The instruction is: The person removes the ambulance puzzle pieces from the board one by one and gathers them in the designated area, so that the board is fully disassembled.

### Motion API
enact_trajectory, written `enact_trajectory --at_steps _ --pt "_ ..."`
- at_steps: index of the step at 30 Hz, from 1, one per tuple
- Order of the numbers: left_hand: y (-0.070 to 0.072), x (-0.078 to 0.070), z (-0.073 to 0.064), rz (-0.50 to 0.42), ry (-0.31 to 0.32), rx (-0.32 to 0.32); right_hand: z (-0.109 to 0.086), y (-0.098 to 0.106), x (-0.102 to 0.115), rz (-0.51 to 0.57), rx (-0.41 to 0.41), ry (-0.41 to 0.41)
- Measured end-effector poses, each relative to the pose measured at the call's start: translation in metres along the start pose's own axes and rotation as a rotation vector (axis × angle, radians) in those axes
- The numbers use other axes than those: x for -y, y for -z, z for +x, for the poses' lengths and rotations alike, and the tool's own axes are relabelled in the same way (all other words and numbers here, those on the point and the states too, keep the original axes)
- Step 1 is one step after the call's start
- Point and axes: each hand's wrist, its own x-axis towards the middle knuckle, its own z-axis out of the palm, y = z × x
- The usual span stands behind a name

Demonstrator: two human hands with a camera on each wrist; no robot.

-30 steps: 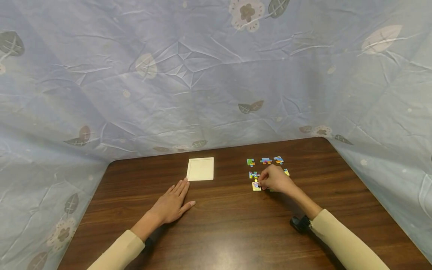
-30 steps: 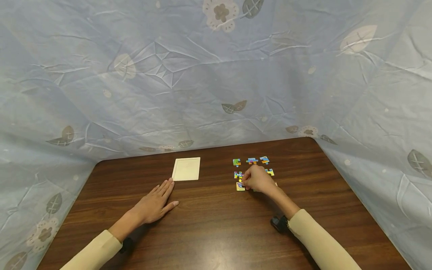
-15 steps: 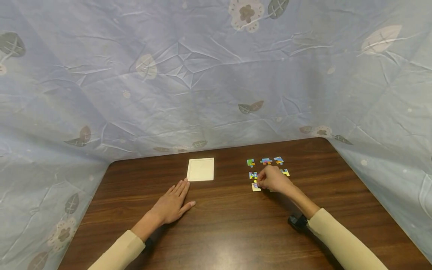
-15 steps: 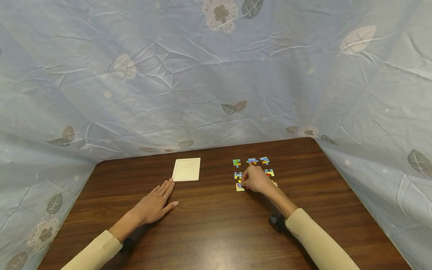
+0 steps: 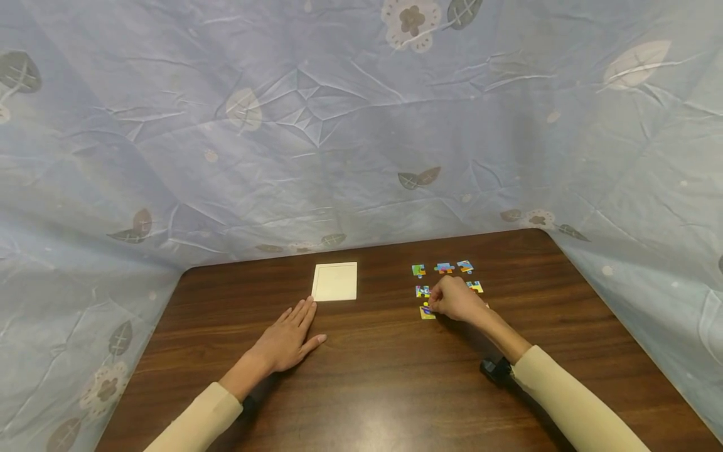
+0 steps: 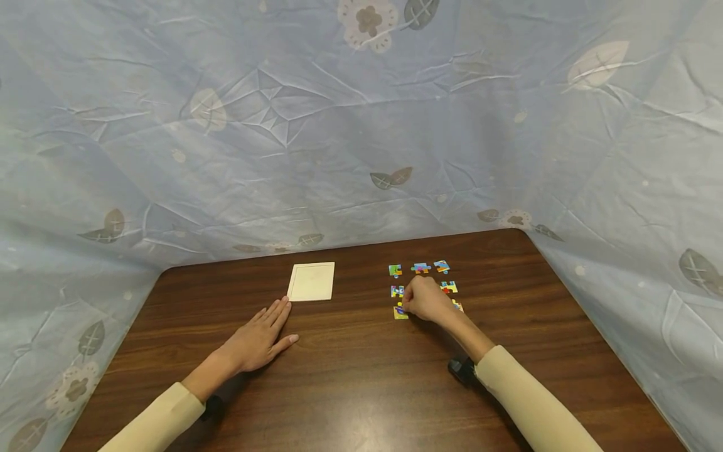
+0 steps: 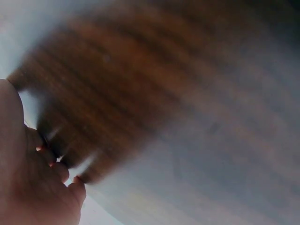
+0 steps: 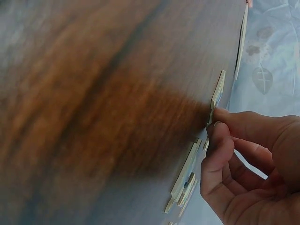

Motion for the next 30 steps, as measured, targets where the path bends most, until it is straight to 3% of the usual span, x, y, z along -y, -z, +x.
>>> enact_trajectory --at_steps 14,30 --pt "0.000 0.003 0.003 0.006 -0.002 0.006 0.001 0.006 -0.003 0.052 0.004 0.004" --pt "-0.001 -0.005 0.001 -0.013 -0.002 -0.007 -0.011 0.063 -0.009 0.150 -0.166 0.002"
